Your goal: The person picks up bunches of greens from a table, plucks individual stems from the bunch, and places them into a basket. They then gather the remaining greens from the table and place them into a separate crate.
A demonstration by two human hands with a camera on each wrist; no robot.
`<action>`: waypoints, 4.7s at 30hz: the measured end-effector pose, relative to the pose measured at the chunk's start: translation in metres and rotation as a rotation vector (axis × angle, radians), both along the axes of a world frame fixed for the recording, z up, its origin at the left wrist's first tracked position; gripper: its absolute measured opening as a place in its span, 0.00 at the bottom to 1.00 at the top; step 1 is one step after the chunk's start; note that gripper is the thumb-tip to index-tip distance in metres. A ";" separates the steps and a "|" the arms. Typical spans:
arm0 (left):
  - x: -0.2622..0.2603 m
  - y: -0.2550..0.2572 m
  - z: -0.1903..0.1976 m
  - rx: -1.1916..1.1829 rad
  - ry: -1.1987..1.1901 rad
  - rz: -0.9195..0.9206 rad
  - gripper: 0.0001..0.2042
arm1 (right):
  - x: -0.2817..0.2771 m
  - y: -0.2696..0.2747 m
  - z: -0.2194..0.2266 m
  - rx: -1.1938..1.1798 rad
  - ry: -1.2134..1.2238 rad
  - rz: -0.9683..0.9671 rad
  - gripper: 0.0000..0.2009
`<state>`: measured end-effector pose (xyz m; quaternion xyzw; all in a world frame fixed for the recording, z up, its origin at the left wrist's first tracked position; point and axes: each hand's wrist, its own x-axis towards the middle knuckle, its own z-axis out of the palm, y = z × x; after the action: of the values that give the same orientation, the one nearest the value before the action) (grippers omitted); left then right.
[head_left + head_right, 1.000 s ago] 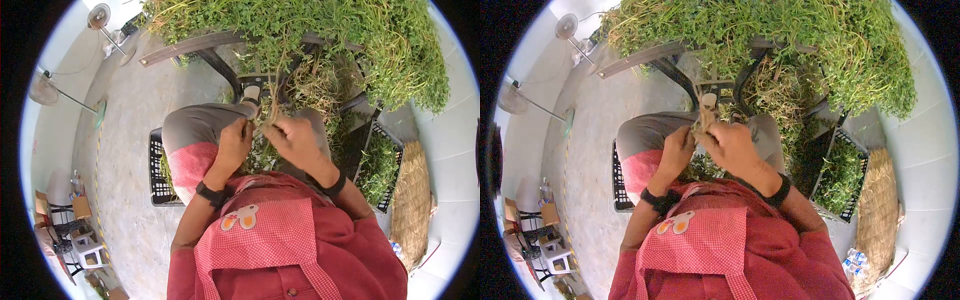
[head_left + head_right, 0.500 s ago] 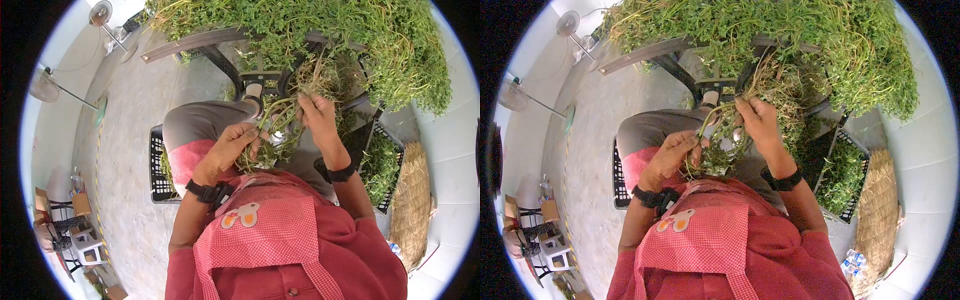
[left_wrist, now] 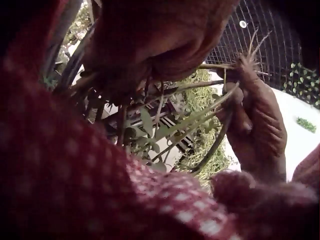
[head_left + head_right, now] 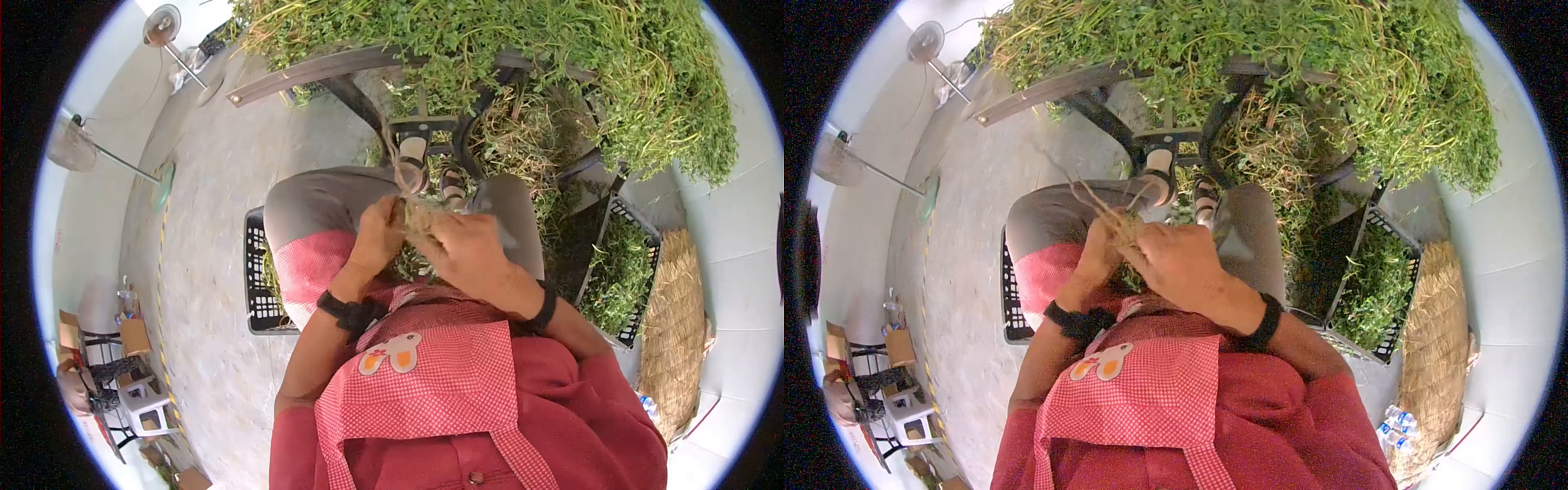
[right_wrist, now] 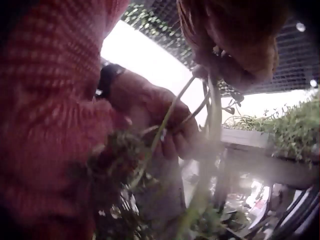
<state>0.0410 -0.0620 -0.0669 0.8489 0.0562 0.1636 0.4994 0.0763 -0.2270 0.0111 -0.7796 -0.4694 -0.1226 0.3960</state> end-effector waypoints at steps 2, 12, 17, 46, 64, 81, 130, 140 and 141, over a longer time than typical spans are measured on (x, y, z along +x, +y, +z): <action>0.005 0.005 -0.014 0.006 -0.044 0.026 0.08 | 0.009 -0.007 -0.001 0.046 0.208 -0.083 0.14; -0.021 -0.006 0.057 -0.968 0.411 -0.428 0.13 | 0.080 -0.042 -0.011 0.545 0.891 -0.190 0.14; -0.019 -0.008 0.049 -0.697 0.360 -0.472 0.12 | 0.081 -0.047 -0.009 0.560 0.866 -0.169 0.14; -0.006 -0.004 0.060 -0.953 0.354 -0.330 0.09 | 0.066 -0.025 -0.016 0.610 1.191 0.089 0.13; -0.004 -0.018 0.046 -0.126 0.248 -0.273 0.10 | 0.064 -0.030 -0.010 0.549 1.044 -0.013 0.14; -0.007 0.001 0.071 -0.440 0.325 -0.374 0.09 | 0.075 -0.043 -0.003 0.575 0.941 -0.065 0.13; 0.004 -0.006 0.003 -0.257 0.114 -0.023 0.08 | 0.021 -0.001 -0.002 0.121 -0.171 -0.103 0.08; -0.013 0.011 0.047 -0.932 0.186 0.270 0.10 | 0.086 -0.032 0.006 0.664 0.873 -0.027 0.13; -0.013 0.022 0.038 -0.949 0.162 0.182 0.13 | 0.085 -0.031 0.002 0.741 0.973 0.016 0.12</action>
<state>0.0277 -0.0401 -0.0292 0.5290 0.2373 0.0966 0.8090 0.1616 -0.2584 0.0129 -0.5529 -0.1667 0.0953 0.8108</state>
